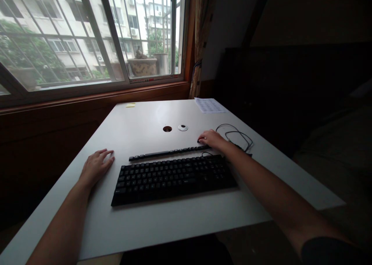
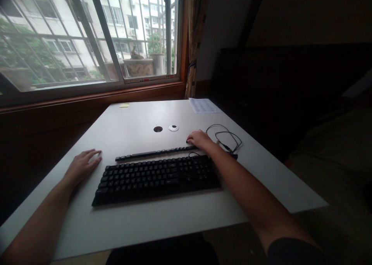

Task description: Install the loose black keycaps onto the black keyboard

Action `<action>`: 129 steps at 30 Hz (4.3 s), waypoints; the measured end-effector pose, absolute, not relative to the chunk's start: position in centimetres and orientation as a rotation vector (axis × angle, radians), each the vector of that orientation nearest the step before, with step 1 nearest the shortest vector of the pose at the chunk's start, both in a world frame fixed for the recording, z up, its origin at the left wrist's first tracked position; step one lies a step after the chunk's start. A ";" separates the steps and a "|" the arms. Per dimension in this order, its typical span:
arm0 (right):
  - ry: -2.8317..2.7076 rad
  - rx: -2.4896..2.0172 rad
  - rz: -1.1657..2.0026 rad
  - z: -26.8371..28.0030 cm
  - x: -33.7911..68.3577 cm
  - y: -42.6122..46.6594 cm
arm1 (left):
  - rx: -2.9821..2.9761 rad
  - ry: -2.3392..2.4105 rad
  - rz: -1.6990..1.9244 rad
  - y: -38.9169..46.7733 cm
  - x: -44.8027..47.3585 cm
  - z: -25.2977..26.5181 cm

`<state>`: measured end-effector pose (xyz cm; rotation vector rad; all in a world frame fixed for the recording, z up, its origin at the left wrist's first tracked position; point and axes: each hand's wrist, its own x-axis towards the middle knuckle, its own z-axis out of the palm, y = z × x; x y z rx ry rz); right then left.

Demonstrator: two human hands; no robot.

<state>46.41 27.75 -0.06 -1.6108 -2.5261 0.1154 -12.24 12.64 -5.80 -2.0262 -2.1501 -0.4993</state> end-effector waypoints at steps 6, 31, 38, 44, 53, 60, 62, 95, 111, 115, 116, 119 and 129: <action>-2.512 -1.612 0.132 0.2 46.0 27.7 | -2.000 -2.183 -0.491 12.5 -12.1 -5.6; -2.344 -1.104 0.170 3.3 48.4 18.8 | -2.000 -2.188 -0.533 12.6 -12.0 -5.6; -2.332 -1.000 0.252 2.4 52.0 11.5 | -2.025 -2.167 -0.508 12.7 -12.1 -5.5; -2.325 -1.024 0.118 0.4 54.2 8.7 | -2.038 -2.166 -0.492 12.8 -12.3 -5.6; -2.269 -0.926 0.010 -1.2 54.5 7.9 | -2.031 -2.137 -0.513 12.9 -12.6 -5.9; -2.243 -0.879 0.038 -1.5 54.2 7.9 | -2.037 -2.126 -0.513 13.0 -12.9 -6.1; -2.237 -0.887 0.046 -1.6 54.2 7.9 | -2.044 -2.119 -0.511 13.0 -12.9 -6.1; -2.270 -0.986 -0.081 -2.1 53.8 6.0 | -2.027 -2.134 -0.523 12.9 -12.7 -6.0; -2.238 -1.014 -0.077 -2.2 53.8 5.8 | -2.033 -2.148 -0.536 12.9 -12.6 -5.9; -2.216 -0.993 -0.038 -2.0 54.2 5.1 | -2.028 -2.164 -0.513 13.1 -12.8 -6.0; -2.215 -0.990 -0.017 -1.9 54.2 5.0 | -2.029 -2.168 -0.509 13.1 -12.8 -6.1; -2.223 -0.989 0.041 -1.9 54.2 4.9 | -2.032 -2.176 -0.506 13.1 -12.8 -6.1; -2.203 -1.022 -0.007 -1.5 54.0 4.8 | -2.025 -2.195 -0.527 12.8 -12.4 -5.7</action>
